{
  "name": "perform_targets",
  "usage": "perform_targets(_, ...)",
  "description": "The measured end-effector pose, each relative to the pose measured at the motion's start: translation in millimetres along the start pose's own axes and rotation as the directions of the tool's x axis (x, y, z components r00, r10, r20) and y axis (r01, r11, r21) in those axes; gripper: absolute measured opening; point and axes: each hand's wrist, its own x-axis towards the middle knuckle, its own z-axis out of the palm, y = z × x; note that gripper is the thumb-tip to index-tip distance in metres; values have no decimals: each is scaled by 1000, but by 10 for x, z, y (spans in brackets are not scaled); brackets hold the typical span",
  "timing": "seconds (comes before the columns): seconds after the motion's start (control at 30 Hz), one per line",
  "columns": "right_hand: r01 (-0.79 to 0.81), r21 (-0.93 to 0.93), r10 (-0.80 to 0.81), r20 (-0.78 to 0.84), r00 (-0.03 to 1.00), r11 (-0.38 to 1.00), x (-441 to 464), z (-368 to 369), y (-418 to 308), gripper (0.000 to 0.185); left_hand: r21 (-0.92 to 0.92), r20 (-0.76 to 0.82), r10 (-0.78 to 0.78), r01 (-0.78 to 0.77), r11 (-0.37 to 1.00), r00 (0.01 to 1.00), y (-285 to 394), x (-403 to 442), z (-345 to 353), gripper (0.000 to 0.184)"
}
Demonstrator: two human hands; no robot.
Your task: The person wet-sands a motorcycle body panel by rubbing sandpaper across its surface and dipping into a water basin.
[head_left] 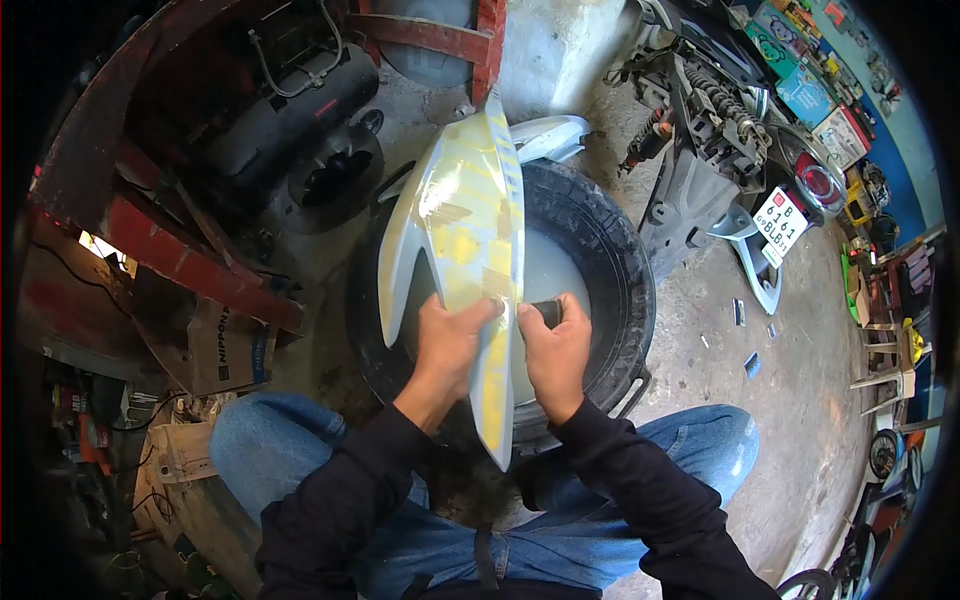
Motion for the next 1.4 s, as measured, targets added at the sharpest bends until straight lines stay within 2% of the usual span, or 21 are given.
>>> perform_targets(0.07,30,-54,-29,20,999,998,125,25,28,25,2,-15,1,-1,1000,1000,-3,5,3,26)
perform_targets(0.13,-4,40,4,-1,1000,999,267,77,21,25,39,2,-10,10,999,1000,-31,3,15,30)
perform_targets(0.23,12,21,-12,5,1000,1000,74,31,20,26,0,24,-40,40,999,999,36,23,-32,26)
perform_targets(0.33,55,-4,-55,15,998,998,166,16,-64,28,-2,-3,-8,8,1000,1000,18,-12,15,26)
perform_targets(0.4,-30,49,26,67,997,998,167,11,-113,30,-11,6,-22,22,1000,1000,14,-17,-18,26)
perform_targets(0.53,0,28,-2,47,999,1000,60,24,-43,30,-29,16,-2,3,1000,1000,-3,-11,-10,26)
perform_targets(0.6,19,89,-20,11,1000,996,237,72,8,30,-22,9,-1,1,1000,1000,-24,-4,-17,26)
perform_targets(0.63,29,-2,-29,0,1000,1000,178,56,19,31,-6,9,-2,2,1000,1000,-28,-7,-19,26)
perform_targets(0.73,11,75,-12,15,1000,997,-54,34,-5,33,-18,33,-12,13,1000,999,23,9,-47,26)
perform_targets(0.77,77,-16,-77,16,997,997,51,31,65,32,-24,31,-8,9,1000,999,23,17,-40,26)
perform_targets(0.97,75,22,-76,26,997,997,-34,34,52,28,9,25,-29,29,1000,999,42,28,-50,26)
perform_targets(1.07,71,24,-71,20,997,997,233,81,-16,27,-2,11,-20,21,1000,1000,-36,-8,-26,27)
perform_targets(1.1,114,-59,-114,3,993,992,179,62,5,25,-4,19,-20,20,1000,1000,-5,-7,-27,27)
perform_targets(1.13,116,-56,-116,-4,993,992,88,62,30,25,-5,27,-15,15,1000,1000,34,8,-25,27)
perform_targets(1.2,60,87,-60,-3,998,994,-60,83,86,27,-6,34,-4,4,1000,999,23,25,-40,27)
perform_targets(1.27,98,37,-99,9,995,994,110,103,133,27,-18,29,1,-1,1000,1000,-2,27,-38,27)
perform_targets(1.33,92,-32,-92,-10,996,995,211,124,167,26,44,-4,-30,30,999,1000,44,-3,8,27)
perform_targets(1.4,114,-38,-115,-28,993,993,48,99,133,26,34,10,-31,31,999,999,41,21,-23,27)
